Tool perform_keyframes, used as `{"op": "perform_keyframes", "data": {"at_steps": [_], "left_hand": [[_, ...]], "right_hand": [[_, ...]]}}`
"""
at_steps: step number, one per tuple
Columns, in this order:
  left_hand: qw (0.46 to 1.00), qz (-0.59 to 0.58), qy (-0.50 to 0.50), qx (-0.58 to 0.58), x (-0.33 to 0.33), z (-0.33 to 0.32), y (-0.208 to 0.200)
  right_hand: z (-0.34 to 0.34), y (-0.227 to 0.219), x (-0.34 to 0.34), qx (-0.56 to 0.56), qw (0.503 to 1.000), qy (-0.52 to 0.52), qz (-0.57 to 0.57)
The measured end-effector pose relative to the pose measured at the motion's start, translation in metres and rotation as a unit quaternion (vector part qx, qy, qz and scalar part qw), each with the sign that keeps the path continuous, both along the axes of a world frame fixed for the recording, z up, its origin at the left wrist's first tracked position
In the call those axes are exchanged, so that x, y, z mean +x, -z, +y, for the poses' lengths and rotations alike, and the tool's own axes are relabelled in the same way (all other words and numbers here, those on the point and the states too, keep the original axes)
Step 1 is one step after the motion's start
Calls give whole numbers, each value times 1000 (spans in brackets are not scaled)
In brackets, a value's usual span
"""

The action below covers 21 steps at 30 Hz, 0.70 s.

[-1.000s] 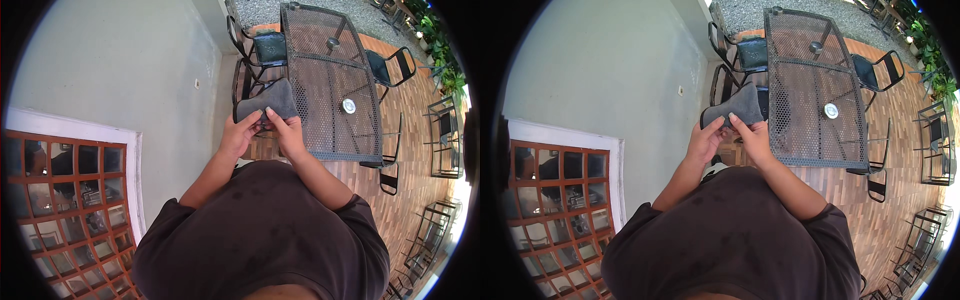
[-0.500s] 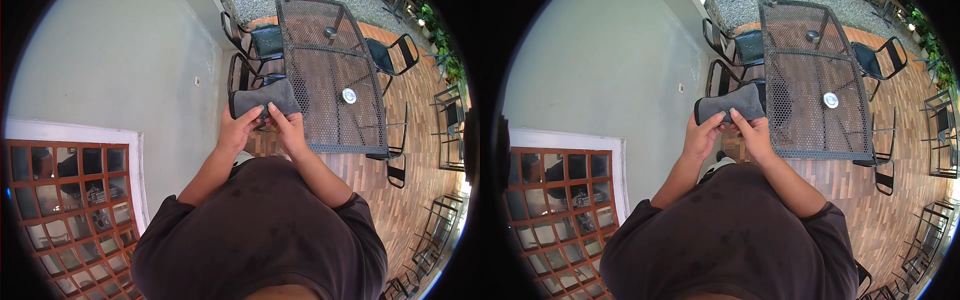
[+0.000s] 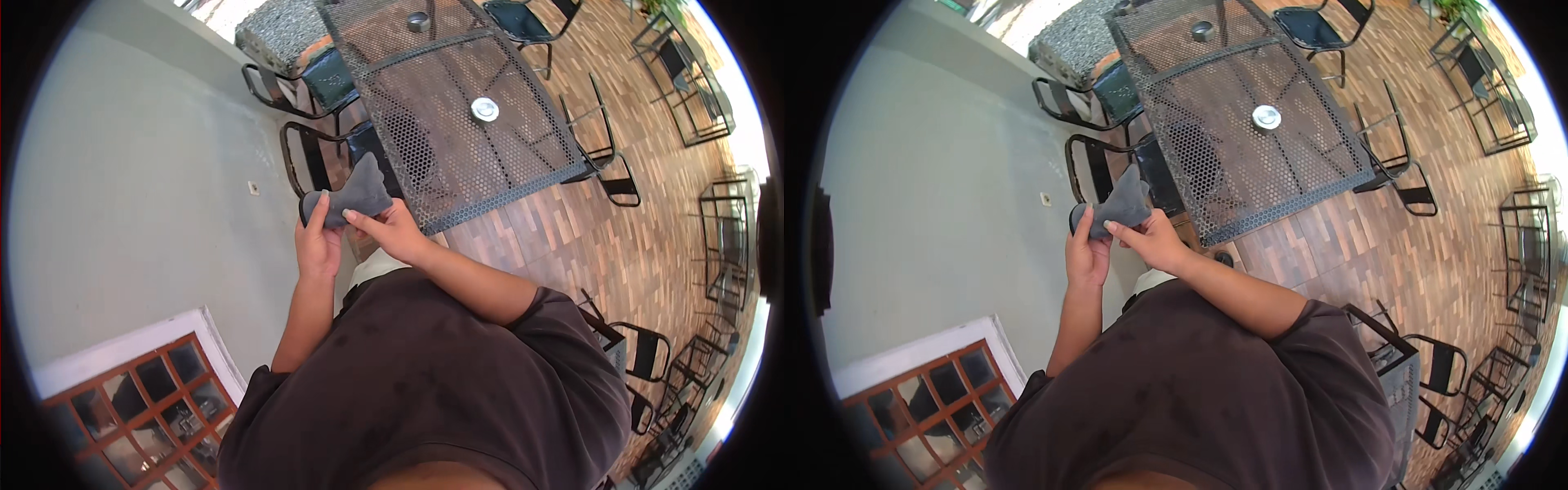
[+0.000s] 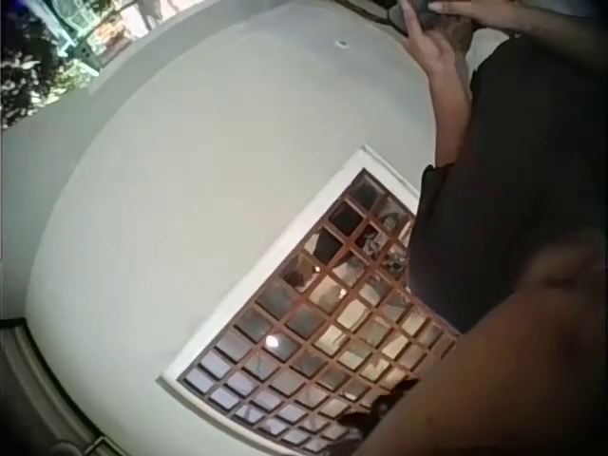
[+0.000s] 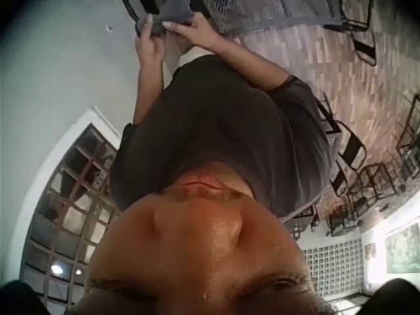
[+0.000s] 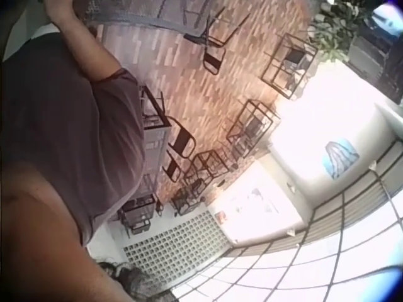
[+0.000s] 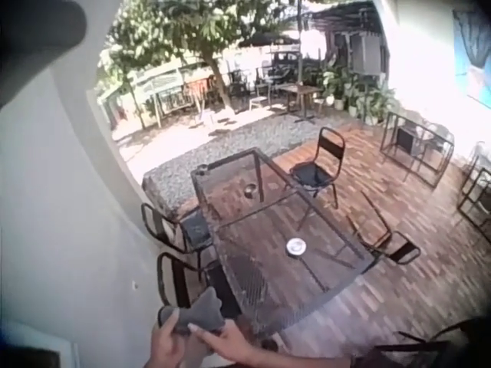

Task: Wiping down and inspecting chairs in an outdoor seating area of a cafe.

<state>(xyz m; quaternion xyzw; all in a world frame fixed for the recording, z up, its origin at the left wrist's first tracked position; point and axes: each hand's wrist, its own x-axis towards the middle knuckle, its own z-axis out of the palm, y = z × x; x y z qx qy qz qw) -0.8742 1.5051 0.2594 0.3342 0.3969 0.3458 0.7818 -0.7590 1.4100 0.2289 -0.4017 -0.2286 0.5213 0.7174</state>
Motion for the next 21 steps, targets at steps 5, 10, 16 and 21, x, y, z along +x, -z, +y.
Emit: {"op": "perform_keyframes", "data": {"at_steps": [5, 10, 16, 21], "left_hand": [[998, 34, 48, 19, 30, 16, 21], [978, 55, 195, 55, 58, 39, 52], [905, 177, 288, 258, 35, 132, 107], [736, 501, 75, 450, -33, 277, 223]], "right_hand": [[2, 29, 13, -72, 991, 77, 76], [0, 65, 47, -88, 945, 210, 236], [4, 70, 64, -106, 906, 330, 244], [25, 61, 76, -142, 891, 385, 196]]}}
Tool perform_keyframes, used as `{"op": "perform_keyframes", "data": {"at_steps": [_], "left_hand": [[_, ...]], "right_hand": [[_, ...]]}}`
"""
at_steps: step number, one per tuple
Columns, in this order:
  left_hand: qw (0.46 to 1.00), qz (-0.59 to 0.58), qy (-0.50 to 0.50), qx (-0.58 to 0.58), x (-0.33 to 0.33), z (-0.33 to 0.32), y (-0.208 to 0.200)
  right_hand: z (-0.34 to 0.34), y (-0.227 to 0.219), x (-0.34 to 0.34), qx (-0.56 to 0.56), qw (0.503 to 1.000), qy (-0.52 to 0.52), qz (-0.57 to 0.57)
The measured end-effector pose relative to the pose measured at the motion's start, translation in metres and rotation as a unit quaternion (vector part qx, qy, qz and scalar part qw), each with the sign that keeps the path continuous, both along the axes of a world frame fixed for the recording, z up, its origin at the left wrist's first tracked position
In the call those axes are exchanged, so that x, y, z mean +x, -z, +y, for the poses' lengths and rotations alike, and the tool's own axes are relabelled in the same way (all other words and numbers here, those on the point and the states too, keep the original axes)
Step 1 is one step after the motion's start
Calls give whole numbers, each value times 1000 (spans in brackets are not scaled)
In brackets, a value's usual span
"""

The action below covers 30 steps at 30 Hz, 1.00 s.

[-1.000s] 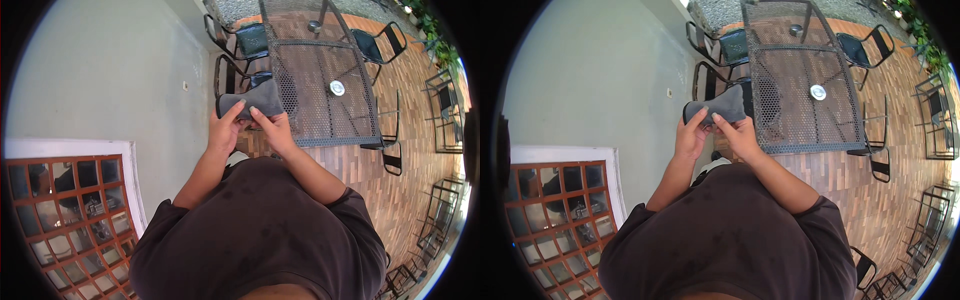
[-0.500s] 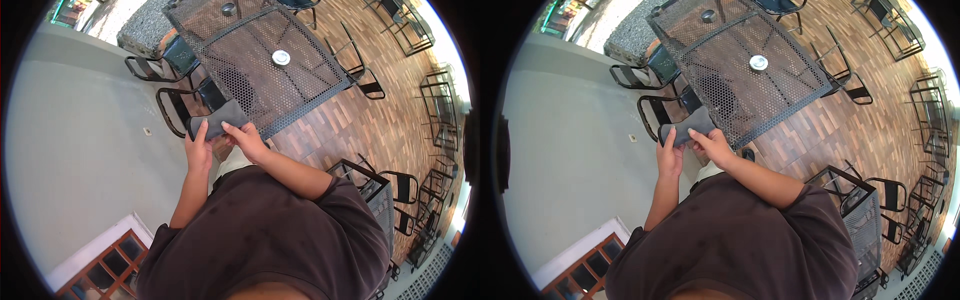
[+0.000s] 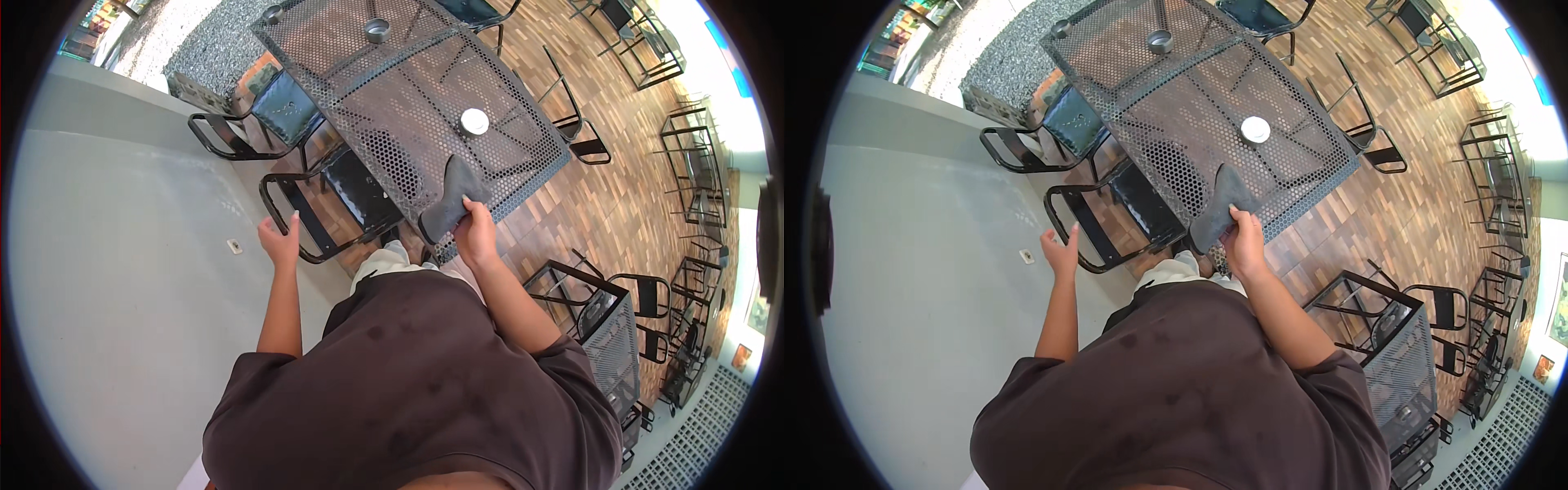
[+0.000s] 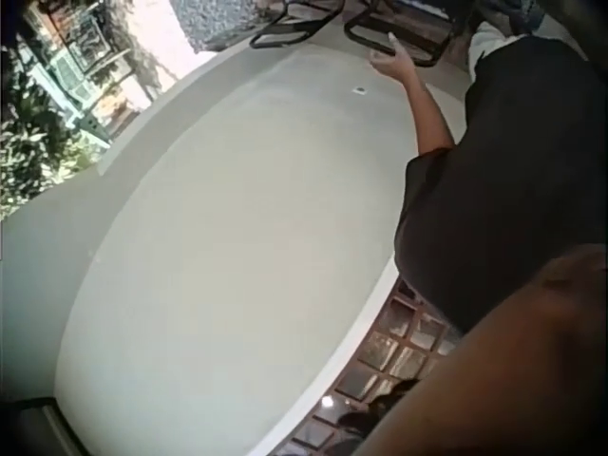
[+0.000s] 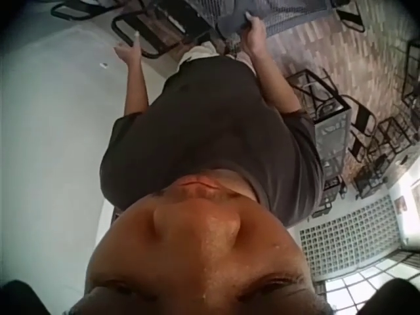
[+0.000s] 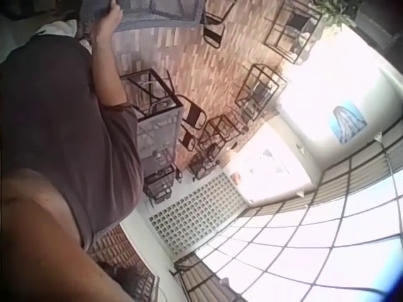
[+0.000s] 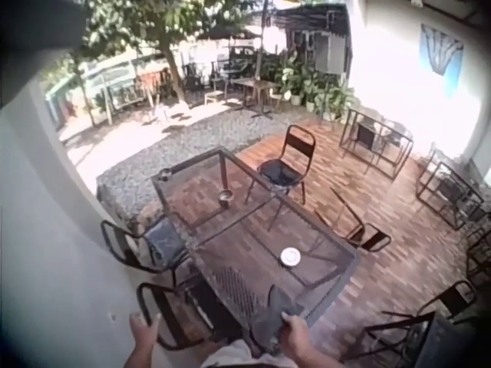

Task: Wiping down and inspecting chairs in an outdoor seating area of a cafe.

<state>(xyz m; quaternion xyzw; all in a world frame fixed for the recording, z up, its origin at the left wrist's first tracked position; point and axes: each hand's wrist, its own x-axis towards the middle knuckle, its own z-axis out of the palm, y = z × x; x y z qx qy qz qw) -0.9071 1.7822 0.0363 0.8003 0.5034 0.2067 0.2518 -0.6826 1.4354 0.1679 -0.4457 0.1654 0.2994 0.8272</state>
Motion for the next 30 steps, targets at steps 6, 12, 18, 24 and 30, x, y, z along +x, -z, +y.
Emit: {"op": "perform_keyframes", "data": {"at_steps": [6, 12, 18, 24, 30], "left_hand": [[829, -111, -71, -543, 4, 47, 34], [812, -175, -88, -551, 14, 35, 9], [817, -180, -89, -541, 12, 40, 15], [815, -188, -93, -540, 9, 42, 21], [875, -130, -83, -459, 11, 34, 30]], "right_hand": [[21, -8, 2, 4, 1000, -13, 5], [28, 7, -9, -94, 995, -23, -37], [19, 30, -19, -171, 979, -71, -87], [0, 31, -19, -198, 969, -112, -91], [-36, 45, -41, -239, 954, -120, -133]]}}
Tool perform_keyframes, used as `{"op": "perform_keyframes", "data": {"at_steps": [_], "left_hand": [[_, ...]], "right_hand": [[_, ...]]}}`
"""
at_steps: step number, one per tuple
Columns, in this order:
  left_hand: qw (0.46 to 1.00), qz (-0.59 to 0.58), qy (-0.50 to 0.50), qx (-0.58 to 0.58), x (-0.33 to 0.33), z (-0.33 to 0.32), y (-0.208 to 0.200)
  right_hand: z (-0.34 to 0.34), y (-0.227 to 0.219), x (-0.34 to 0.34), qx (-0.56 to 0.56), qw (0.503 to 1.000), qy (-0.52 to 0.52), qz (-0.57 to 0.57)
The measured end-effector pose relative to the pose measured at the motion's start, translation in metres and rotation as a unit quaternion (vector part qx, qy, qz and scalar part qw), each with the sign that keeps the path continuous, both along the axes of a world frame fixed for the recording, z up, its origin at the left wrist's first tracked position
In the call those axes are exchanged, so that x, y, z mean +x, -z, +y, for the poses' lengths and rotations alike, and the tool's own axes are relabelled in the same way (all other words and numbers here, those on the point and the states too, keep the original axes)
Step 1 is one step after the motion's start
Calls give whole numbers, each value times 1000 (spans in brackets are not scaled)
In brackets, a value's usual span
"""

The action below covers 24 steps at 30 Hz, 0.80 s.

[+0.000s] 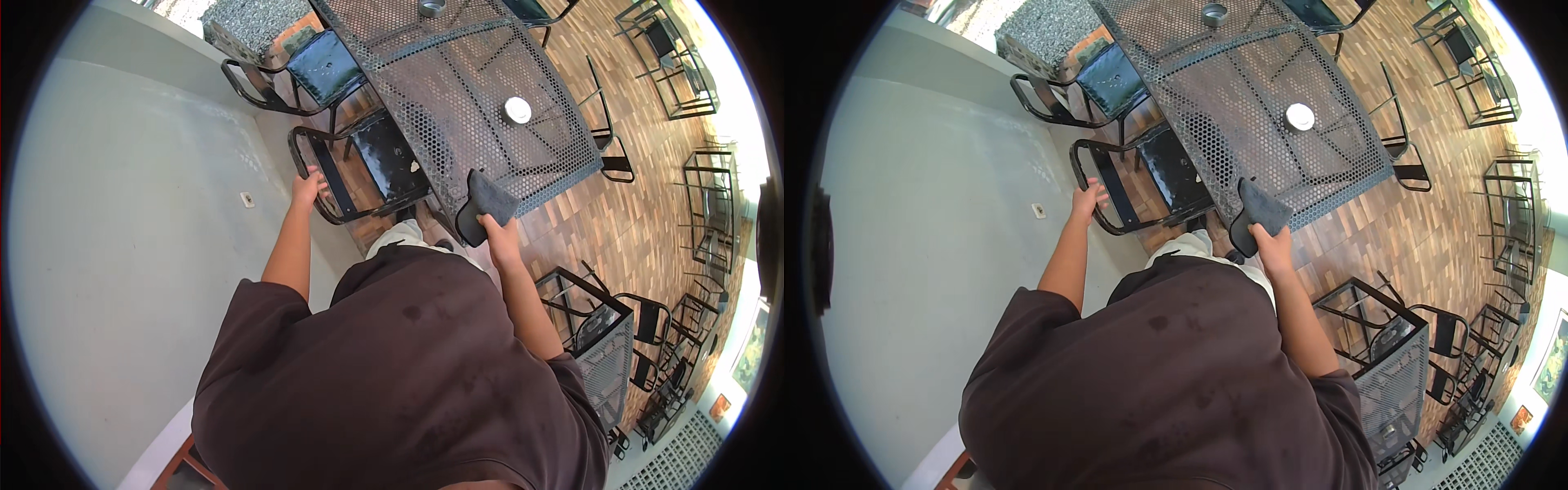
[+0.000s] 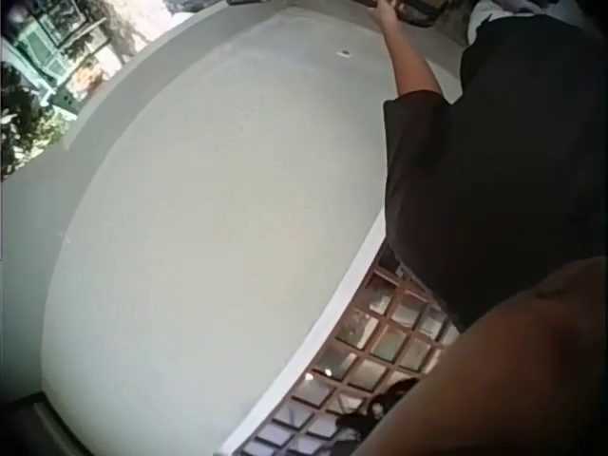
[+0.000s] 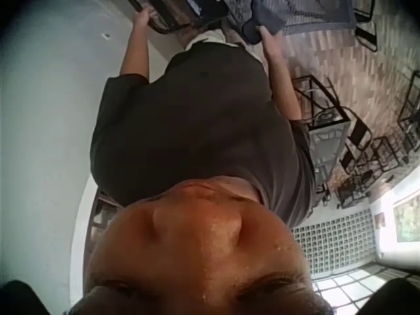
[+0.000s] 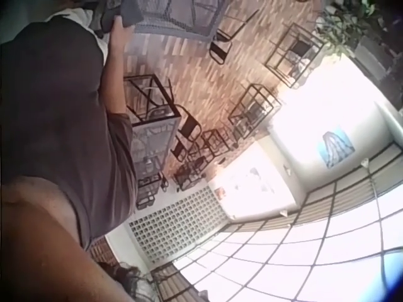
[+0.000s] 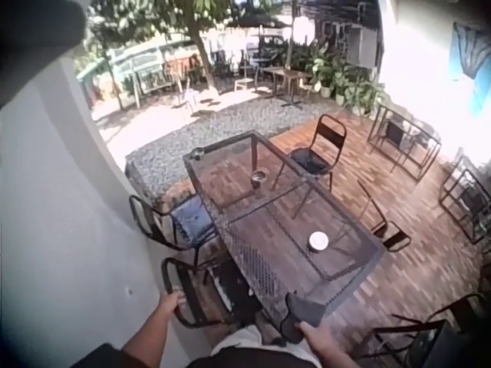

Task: Wiping down and inspecting chairs in an outdoor seating area of a cafe.

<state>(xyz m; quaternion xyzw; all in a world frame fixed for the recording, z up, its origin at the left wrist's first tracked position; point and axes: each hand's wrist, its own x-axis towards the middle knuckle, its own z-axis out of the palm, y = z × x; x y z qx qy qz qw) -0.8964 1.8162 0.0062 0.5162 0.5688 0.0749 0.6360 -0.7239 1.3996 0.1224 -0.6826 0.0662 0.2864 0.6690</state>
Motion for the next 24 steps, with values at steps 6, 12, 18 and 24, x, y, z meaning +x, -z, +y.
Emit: {"op": "perform_keyframes", "data": {"at_steps": [6, 12, 18, 24], "left_hand": [[896, 170, 102, 397, 6, -53, -17], [908, 212, 85, 350, -19, -117, -22], [794, 143, 221, 547, -19, -223, -71], [939, -135, 315, -30, -25, -306, -145]], "right_hand": [[-61, 25, -21, -3, 996, -80, 39], [-119, 41, -61, 127, 980, -10, 154], [-136, 17, -83, 133, 968, -60, 205], [-92, 0, -88, 135, 917, -295, 232]]}}
